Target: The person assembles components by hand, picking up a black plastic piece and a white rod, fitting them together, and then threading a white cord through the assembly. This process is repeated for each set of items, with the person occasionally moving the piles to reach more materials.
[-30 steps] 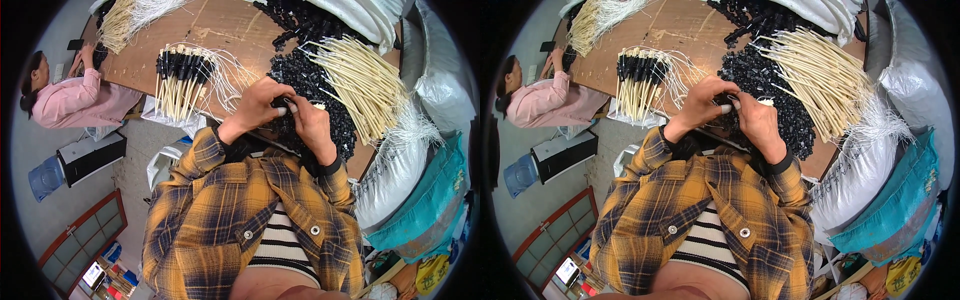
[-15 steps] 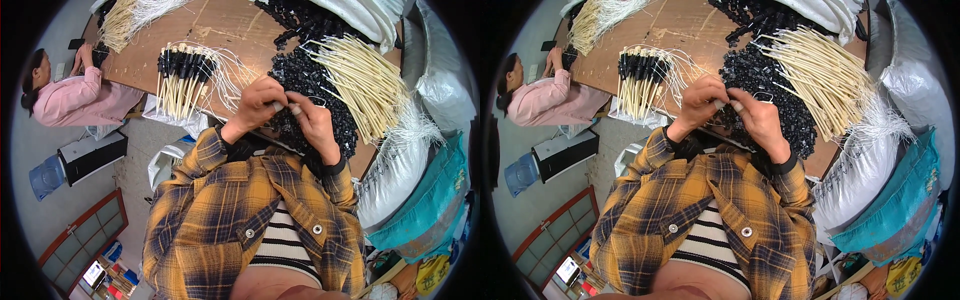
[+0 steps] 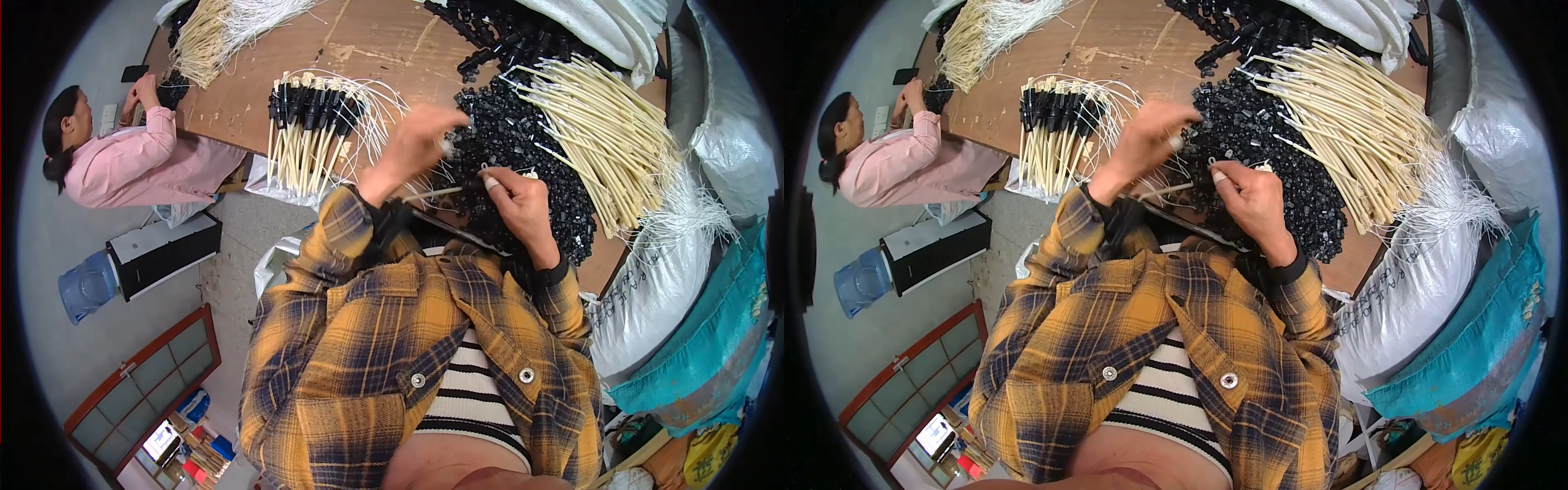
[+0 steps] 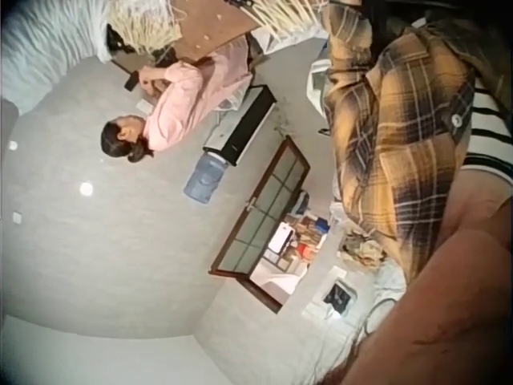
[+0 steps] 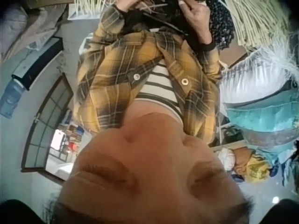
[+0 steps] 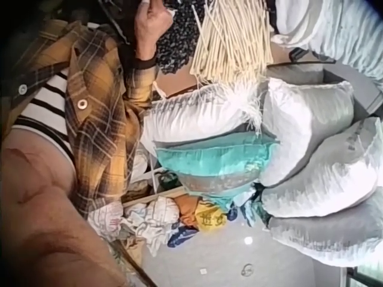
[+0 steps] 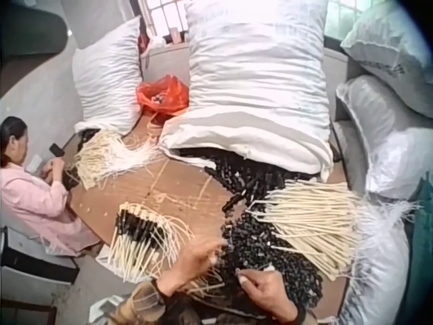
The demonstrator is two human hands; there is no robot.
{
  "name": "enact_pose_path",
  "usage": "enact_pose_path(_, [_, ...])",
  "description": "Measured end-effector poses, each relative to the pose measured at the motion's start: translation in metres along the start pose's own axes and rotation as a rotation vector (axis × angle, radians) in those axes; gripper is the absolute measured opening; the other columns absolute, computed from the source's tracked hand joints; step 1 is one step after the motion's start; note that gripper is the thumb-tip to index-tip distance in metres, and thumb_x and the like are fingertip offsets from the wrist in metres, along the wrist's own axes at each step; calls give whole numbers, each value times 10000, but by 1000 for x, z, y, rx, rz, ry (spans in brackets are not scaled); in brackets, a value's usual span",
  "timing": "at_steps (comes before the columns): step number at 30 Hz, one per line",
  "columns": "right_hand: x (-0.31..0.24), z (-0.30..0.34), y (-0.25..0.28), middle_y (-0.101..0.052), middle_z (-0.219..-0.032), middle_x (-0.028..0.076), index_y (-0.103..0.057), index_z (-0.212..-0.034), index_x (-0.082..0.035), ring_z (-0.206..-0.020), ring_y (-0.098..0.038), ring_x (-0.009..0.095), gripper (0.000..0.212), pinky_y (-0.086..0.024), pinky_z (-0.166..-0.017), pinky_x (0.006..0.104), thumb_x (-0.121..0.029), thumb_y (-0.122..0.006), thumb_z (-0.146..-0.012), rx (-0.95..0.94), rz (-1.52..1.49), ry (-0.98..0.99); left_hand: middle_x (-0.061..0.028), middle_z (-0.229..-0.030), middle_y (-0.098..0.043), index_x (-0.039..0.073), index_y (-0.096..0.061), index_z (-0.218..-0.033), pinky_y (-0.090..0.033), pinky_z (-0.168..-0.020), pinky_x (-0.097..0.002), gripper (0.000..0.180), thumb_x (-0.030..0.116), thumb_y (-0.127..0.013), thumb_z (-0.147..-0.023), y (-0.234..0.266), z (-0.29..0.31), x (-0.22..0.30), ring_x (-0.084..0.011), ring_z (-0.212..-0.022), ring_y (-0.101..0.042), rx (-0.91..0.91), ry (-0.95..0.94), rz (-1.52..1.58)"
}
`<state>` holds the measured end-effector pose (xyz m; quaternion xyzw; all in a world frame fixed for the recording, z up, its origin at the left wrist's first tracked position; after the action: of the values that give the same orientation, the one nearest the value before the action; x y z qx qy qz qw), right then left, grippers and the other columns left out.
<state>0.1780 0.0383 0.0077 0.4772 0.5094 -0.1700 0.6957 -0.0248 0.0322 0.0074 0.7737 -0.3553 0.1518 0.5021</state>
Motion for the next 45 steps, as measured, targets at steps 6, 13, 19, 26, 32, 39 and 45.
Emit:
enact_pose_path(6, [14,-2,4,-712,-865,111,-685,-981,19,-784,-670,140,185,-506,-716,260,-92,-569,-889,-14,-99,-121,-71,-832,-698,108,-692,-985,-530,-658,-367,219,69,-675,-770,26,25,-43,-214,-729,-667,-362,630,-383])
enact_pose_path(13, [21,-3,3,-581,-588,86,-696,-939,-11,-497,-507,109,174,-423,-515,273,-113,-585,-852,75,-134,-95,-71,-845,-676,94,-671,-947,-551,-660,-325,219,4,-659,-747,-24,-7,-55,-213,-712,-652,-152,136,-115])
enact_pose_path(19, [30,-1,7,-395,-602,-111,-679,-925,18,-559,-311,2,137,-273,-514,196,-71,-579,-895,109,-226,-277,-129,-884,-633,44,-580,-1026,-531,-727,-389,348,-35,-668,-699,-8,-6,-56,-304,-808,-640,-160,330,-24])
enact_pose_path(26, [31,-5,5,-400,-555,-76,-684,-892,3,-528,-333,21,125,-283,-475,230,-98,-616,-865,130,-262,-298,-90,-848,-606,66,-653,-1067,-493,-656,-314,344,-21,-644,-735,-14,-3,-54,-213,-747,-595,-76,205,-147])
enact_pose_path(32, [35,-4,7,-403,-570,-100,-682,-877,7,-532,-312,9,126,-252,-476,220,-96,-609,-876,161,-354,-357,-154,-771,-607,30,-704,-825,-486,-625,-396,145,-22,-622,-717,-1,7,-68,-315,-698,-613,49,418,-122])
enact_pose_path(39, [34,-4,6,-436,-609,-115,-672,-910,8,-541,-313,-12,127,-229,-484,198,-85,-587,-906,140,-378,-335,-137,-791,-609,44,-665,-964,-504,-676,-395,288,-52,-591,-702,1,4,-59,-314,-760,-617,53,456,-135])
enact_pose_path(45, [29,-3,7,-466,-606,-106,-679,-884,7,-544,-330,-8,114,-254,-485,199,-84,-609,-880,177,-405,-352,-80,-816,-620,39,-688,-997,-509,-687,-312,273,-40,-632,-742,-4,-5,-68,-193,-746,-608,-95,308,-151])
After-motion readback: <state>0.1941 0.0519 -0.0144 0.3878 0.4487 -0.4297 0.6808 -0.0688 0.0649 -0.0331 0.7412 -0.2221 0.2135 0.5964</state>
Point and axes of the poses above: each hand's wrist, its own z-axis away from the middle knuckle, its own y-axis out of the back of the hand, x = y × z, the point moved 3 cm from there along -z, towards the middle knuckle
